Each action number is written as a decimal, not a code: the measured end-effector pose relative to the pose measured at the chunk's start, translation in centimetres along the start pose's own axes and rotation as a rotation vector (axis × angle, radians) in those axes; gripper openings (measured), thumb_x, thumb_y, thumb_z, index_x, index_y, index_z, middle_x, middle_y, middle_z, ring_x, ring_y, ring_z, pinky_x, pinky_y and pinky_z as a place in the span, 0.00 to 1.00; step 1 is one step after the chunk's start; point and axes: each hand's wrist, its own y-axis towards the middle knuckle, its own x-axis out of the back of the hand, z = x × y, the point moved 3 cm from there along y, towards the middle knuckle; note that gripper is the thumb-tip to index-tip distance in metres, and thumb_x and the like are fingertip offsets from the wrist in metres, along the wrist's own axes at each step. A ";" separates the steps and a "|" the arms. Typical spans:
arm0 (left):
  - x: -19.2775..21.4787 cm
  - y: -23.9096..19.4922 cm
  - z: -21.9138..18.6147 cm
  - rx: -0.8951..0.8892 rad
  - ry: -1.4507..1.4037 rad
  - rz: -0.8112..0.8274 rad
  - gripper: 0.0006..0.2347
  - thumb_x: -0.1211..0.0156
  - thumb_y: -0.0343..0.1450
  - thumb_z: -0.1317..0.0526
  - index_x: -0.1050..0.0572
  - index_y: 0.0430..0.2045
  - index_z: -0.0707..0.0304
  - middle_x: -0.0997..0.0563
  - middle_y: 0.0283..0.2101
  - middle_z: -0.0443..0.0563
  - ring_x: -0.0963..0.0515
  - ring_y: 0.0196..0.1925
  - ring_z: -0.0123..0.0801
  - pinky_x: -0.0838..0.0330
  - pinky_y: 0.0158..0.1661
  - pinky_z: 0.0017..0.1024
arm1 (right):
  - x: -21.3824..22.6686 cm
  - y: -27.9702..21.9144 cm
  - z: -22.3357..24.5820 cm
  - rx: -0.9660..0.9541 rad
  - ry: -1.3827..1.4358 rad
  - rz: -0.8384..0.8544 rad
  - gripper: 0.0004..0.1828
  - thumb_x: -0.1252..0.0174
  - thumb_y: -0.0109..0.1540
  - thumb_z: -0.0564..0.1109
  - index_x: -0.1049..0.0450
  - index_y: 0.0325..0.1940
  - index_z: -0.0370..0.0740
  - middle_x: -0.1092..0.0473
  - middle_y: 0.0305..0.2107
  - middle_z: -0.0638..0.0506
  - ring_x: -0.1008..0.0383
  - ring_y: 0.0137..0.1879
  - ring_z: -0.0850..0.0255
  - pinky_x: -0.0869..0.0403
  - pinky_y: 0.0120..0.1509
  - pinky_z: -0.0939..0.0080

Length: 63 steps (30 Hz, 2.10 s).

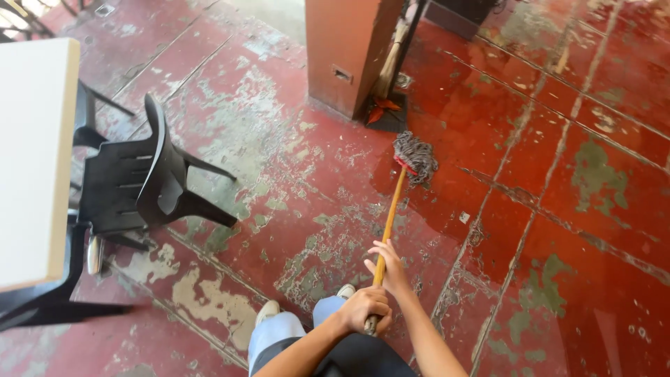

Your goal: The recorder is mopping a tiled floor in a dining area using a mop and a red bucket filled with water.

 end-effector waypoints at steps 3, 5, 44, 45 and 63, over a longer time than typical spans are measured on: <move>1.6 -1.1 -2.1 -0.023 -0.029 0.018 0.08 0.38 0.62 0.70 0.31 0.14 0.64 0.29 0.21 0.50 0.28 0.30 0.42 0.31 0.38 0.36 | -1.4 -0.9 2.4 0.099 -0.026 -0.137 0.12 0.31 0.55 0.46 0.26 0.34 0.39 0.26 0.46 0.45 0.36 0.69 0.34 0.38 0.70 0.40; 2.1 -2.2 -3.9 -0.028 -0.057 0.054 0.08 0.38 0.62 0.70 0.32 0.13 0.64 0.29 0.20 0.50 0.28 0.29 0.42 0.31 0.38 0.35 | -2.0 -2.2 4.0 0.196 -0.083 -0.242 0.13 0.31 0.54 0.44 0.29 0.27 0.38 0.23 0.35 0.48 0.29 0.64 0.36 0.36 0.69 0.39; 6.4 -14.1 -14.7 -0.207 -0.069 -0.247 0.15 0.41 0.56 0.80 0.42 0.11 0.63 0.37 0.17 0.48 0.36 0.18 0.38 0.38 0.25 0.32 | -11.0 -12.8 14.5 0.321 -0.111 -0.196 0.10 0.37 0.49 0.40 0.34 0.20 0.44 0.30 0.26 0.55 0.28 0.42 0.56 0.35 0.56 0.50; 6.0 -14.2 -14.1 -0.213 -0.039 -0.217 0.16 0.41 0.57 0.81 0.42 0.11 0.63 0.37 0.17 0.48 0.36 0.18 0.38 0.38 0.25 0.32 | -10.6 -13.0 14.6 0.264 -0.144 -0.244 0.08 0.38 0.51 0.40 0.32 0.26 0.43 0.29 0.33 0.53 0.28 0.47 0.53 0.34 0.57 0.49; 3.8 -21.6 -6.7 -0.308 0.059 -0.121 0.16 0.38 0.58 0.80 0.40 0.13 0.62 0.35 0.19 0.49 0.33 0.22 0.40 0.37 0.27 0.34 | -17.9 -13.2 6.0 0.098 0.095 -0.113 0.06 0.40 0.64 0.38 0.28 0.45 0.40 0.32 0.56 0.37 0.23 0.48 0.43 0.25 0.54 0.51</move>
